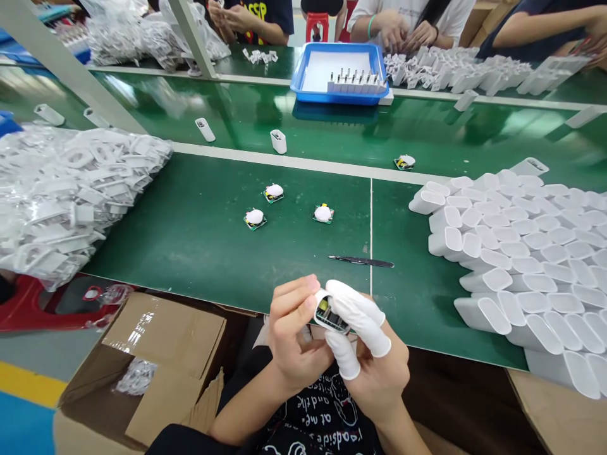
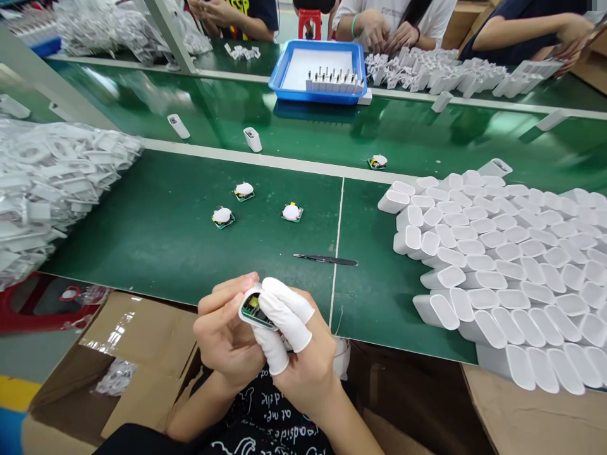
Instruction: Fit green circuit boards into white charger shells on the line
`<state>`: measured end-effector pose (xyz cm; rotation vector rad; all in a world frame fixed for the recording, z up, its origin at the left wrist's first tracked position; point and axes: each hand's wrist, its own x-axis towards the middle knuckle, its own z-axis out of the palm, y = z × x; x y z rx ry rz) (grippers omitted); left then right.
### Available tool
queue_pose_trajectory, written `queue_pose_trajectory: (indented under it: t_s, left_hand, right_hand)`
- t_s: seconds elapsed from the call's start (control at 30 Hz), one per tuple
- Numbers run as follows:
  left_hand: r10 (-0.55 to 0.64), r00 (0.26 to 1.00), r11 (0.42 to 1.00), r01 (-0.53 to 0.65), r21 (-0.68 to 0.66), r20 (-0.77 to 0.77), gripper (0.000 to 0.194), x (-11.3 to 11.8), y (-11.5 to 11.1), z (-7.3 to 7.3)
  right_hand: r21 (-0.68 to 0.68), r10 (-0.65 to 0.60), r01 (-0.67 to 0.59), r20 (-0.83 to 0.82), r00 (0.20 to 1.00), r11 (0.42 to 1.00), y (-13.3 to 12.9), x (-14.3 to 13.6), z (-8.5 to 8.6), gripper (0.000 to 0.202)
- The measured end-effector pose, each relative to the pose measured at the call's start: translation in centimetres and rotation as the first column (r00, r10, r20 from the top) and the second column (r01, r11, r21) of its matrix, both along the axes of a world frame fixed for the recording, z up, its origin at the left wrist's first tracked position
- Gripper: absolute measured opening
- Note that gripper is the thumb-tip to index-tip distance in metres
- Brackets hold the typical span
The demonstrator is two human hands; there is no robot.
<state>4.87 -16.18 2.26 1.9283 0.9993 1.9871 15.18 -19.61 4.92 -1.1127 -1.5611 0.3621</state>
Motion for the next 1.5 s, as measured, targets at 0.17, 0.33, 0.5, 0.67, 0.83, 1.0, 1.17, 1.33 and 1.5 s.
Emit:
queue_pose_trajectory:
  t_s: [0.17,0.33,0.5,0.67,0.83,1.0,1.17,1.33,1.5]
  left_hand:
    - [0.031,0.998,0.999,-0.030,-0.029,0.047,0.042,0.2,0.0,-0.3]
    - [0.046,0.995,0.999,-0.046,-0.006,0.089,0.038,0.4,-0.1,0.0]
    - [0.089,0.990,0.996,-0.087,-0.023,0.106,0.032,0.6,-0.1,-0.2]
    - [0.074,0.991,0.997,-0.071,-0.030,0.111,0.036,0.5,-0.2,-0.1]
    - [0.110,0.988,0.994,-0.109,-0.011,0.106,0.034,0.5,-0.2,0.1]
    - [0.129,0.986,0.992,-0.128,-0.019,0.106,0.030,0.3,-0.1,0.2]
    - [0.162,0.981,0.986,-0.158,-0.049,0.103,0.029,0.2,-0.2,0.1]
    - [0.136,0.984,0.991,-0.133,-0.032,0.118,0.033,0.1,-0.1,0.1]
    - [0.137,0.975,0.990,-0.138,-0.007,0.175,0.024,0.7,0.0,0.4]
  right_hand:
    - [-0.039,0.056,-0.062,-0.133,0.990,0.997,0.0,-0.3,-0.6,0.050]
    - [-0.043,0.036,-0.046,-0.211,0.977,0.998,-0.4,-0.8,-1.2,0.052]
    - [0.074,-0.007,0.022,-0.199,0.980,0.997,-0.3,-1.2,-1.6,0.051]
    - [-0.001,0.059,-0.060,-0.205,0.977,0.998,0.1,-0.8,-1.1,0.044]
    - [0.024,0.151,-0.149,-0.152,0.977,0.989,0.6,-0.2,-0.6,0.034]
    - [0.017,0.165,-0.164,-0.171,0.971,0.986,0.7,-0.3,-0.5,0.032]
    - [0.045,0.074,-0.067,-0.182,0.981,0.997,0.4,-0.9,-0.5,0.035]
    - [0.033,0.043,-0.036,-0.206,0.978,0.999,0.2,-1.2,-0.8,0.037]
    - [0.073,0.001,0.012,-0.177,0.984,0.997,0.0,-1.7,-1.1,0.034]
